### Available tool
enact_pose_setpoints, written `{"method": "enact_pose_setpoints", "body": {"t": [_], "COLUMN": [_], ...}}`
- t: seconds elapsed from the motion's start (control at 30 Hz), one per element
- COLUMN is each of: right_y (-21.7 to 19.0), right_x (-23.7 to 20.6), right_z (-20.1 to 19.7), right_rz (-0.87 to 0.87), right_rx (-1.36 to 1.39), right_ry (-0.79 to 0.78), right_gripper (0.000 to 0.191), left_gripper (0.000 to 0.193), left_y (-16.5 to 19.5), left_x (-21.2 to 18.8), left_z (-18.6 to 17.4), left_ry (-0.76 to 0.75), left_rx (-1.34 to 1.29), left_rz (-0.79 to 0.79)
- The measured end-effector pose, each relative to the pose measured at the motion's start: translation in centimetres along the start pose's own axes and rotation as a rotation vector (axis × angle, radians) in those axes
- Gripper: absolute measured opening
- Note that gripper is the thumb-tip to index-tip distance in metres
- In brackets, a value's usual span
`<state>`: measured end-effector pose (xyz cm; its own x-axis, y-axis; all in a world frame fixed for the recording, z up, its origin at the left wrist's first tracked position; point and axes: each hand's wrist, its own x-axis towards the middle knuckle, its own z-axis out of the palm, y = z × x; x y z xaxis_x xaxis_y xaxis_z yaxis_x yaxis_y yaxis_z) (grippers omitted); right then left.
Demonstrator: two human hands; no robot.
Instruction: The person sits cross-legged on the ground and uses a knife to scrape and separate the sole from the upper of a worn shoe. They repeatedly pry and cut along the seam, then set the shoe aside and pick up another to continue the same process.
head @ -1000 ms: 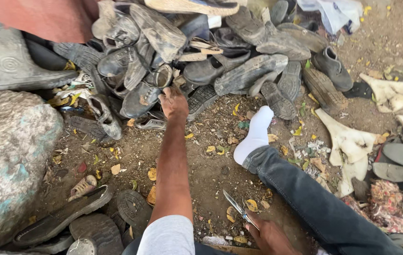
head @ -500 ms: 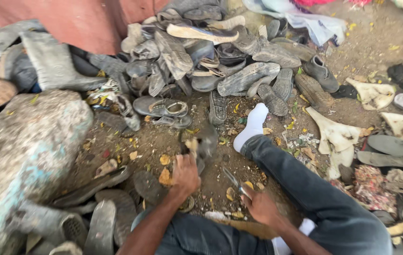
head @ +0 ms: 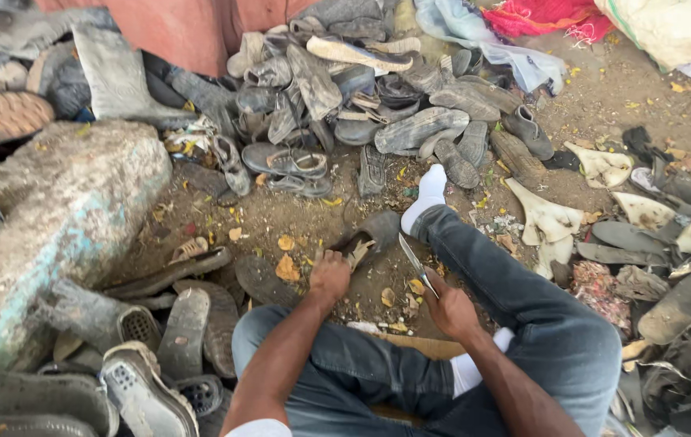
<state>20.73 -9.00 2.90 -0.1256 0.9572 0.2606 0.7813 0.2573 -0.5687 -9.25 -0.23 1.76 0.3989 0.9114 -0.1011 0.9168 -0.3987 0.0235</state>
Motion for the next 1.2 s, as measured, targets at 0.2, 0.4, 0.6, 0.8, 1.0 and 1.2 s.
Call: {"method": "enact_pose_setpoints", "body": {"t": [0.2,0.4,0.6,0.8,1.0,1.2], "right_y": [-4.0,-6.0,-3.7,-2.1,-1.3,-1.9], "right_x": [-0.1,-0.7,-0.5,0.8,4.7,9.6], "right_z": [-3.4,-4.2,-1.2,0.9,3.3,7.0], "right_rz": [0.199,0.216,0.276,0.323,0.233,0.084], "right_rx": [-0.134,-0.13,-0.147,-0.179,-0.178,-0.061], "right_ry": [-0.229,-0.285,-0.294,-0.363,-0.446,-0.316], "right_gripper": [0.051,0.046,0.042,0.049,0.045,0.044], "left_gripper": [0.03,0.033,0.044,0.04,0.032,0.02], "left_y": [0.3,1.4,4.1,3.4,2.7,2.6], "left_x": [-0.1,1.1,3.6,5.1,5.2,4.6], "left_z": [-0.3,-0.2,-2.1,-2.3,0.7,2.3], "left_ry": [-0.102,0.103,0.058,-0.151,-0.062,0.167], "left_rx": [-0.103,-0.035,-0.023,-0.364,-0.397,-0.408], "left_rz": [-0.089,0.092,-0.029,-0.251,-0.161,-0.02]}}
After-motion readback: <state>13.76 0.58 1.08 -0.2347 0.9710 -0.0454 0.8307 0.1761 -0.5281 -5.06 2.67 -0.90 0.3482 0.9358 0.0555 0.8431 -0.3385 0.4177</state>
